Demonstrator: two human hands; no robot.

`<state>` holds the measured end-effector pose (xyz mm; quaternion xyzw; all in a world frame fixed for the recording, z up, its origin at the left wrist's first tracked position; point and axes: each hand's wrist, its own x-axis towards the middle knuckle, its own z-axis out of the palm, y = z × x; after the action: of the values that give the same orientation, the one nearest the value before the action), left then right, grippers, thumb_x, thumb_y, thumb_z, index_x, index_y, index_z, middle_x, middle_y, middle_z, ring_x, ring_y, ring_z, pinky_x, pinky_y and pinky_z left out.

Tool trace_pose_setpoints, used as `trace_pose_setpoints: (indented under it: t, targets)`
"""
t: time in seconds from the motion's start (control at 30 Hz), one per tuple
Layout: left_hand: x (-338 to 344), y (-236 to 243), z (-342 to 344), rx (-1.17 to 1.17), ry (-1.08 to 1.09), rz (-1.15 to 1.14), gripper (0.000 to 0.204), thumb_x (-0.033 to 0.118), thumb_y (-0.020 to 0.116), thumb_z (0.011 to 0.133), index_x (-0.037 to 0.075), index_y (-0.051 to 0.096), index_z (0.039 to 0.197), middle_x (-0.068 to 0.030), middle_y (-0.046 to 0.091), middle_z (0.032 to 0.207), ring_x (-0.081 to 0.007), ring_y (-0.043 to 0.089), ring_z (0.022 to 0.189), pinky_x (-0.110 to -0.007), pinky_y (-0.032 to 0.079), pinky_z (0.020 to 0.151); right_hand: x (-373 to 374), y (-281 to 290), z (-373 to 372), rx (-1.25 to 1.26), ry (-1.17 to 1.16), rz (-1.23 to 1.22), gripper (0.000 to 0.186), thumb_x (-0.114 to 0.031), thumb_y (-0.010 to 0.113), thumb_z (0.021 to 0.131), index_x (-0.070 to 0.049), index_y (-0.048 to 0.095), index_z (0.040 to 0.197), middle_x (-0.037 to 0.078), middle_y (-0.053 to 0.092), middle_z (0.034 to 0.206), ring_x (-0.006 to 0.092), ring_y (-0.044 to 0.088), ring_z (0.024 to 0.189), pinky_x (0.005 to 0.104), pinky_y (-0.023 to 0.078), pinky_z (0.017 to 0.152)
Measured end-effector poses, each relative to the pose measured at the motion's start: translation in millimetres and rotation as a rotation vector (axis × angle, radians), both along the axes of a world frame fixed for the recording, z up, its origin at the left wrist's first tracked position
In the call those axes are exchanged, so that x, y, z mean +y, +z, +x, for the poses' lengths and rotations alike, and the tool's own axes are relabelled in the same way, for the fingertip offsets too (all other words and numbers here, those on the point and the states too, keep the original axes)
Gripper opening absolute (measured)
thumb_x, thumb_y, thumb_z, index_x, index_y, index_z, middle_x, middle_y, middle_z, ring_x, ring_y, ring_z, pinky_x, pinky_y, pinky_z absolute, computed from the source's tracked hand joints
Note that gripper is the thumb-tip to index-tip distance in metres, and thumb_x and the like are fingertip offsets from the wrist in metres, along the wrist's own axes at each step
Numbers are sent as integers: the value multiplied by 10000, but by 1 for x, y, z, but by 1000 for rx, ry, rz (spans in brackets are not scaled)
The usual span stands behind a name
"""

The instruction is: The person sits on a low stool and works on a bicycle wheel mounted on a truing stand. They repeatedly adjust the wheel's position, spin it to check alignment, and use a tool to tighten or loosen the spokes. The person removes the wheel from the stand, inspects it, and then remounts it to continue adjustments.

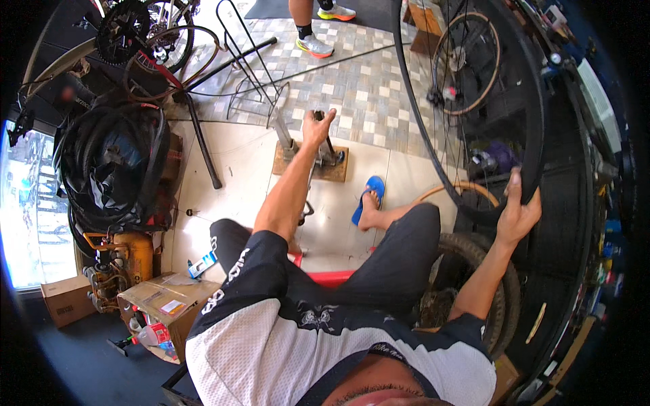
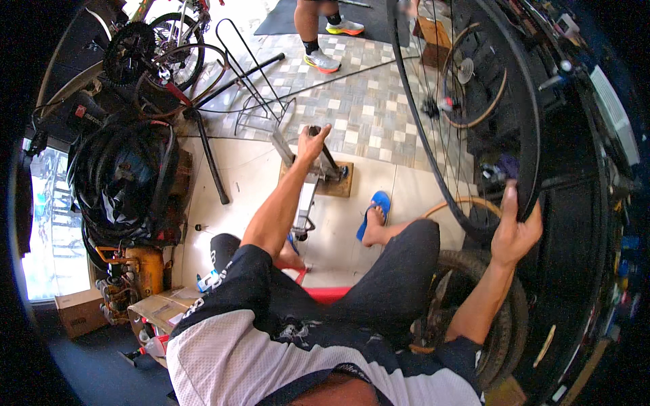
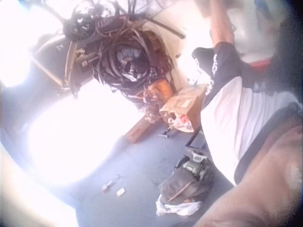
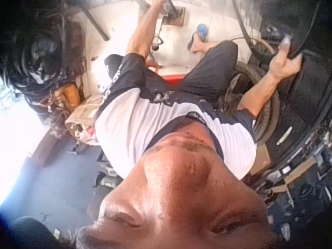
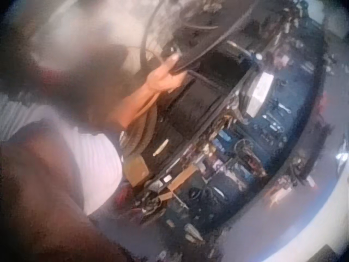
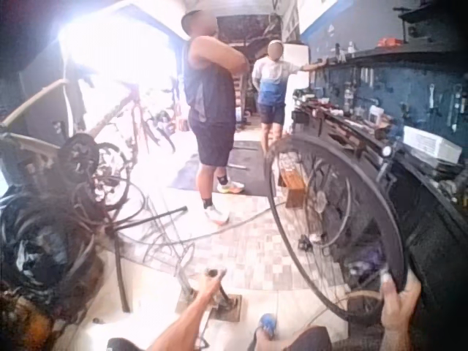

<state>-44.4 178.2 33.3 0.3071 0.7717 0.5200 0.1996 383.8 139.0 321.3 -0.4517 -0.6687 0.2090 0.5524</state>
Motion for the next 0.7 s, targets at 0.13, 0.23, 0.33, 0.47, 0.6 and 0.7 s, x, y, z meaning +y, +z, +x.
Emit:
trace_pose_setpoints:
  t: [0.13,0.23,0.33,0.47,0.6,0.7]
  targets:
    - [-68,13,3,1,-336,-347,799,603,733,823,-79,623,1223,-312,672,1176,-435,639,1145,-477,504,958,-32,38,-8,60,-35,142,203,-131,634,1011,59,684,1064,29,659,860,86,551,732,251,449,658]
    - [-186,-83,-42,227,-276,-583,732,596,684,859,-40,646,1220,-278,680,1197,-417,645,1145,-507,506,963,-44,58,-24,265,61,192,217,-149,631,1013,51,675,1086,50,646,895,98,535,734,274,444,651]
    - [-239,-131,-5,203,-283,-818,851,623,727,805,-45,544,1298,-314,615,1265,-473,606,1179,-530,505,971,-66,89,-21,348,50,196,244,-170,636,1011,51,664,1109,66,627,903,117,536,765,292,450,674]
    - [-241,-140,19,113,-358,-779,843,583,761,789,-77,531,1260,-335,582,1279,-469,611,1160,-490,520,966,-93,115,-23,486,76,123,254,-175,663,992,48,673,1112,52,598,861,117,532,790,281,444,677]
    - [-246,-148,41,125,-436,-716,797,531,808,742,-93,599,1192,-310,666,1187,-415,661,1110,-447,544,938,-112,125,-40,598,149,112,271,-175,685,977,55,673,1120,51,600,881,110,535,805,272,438,669]
    - [-246,-130,73,9,-498,-660,801,464,773,758,-82,563,1305,-320,647,1232,-415,633,1176,-444,509,1010,-125,123,-45,586,189,59,280,-174,700,965,56,672,1122,56,607,897,109,538,813,270,442,670]
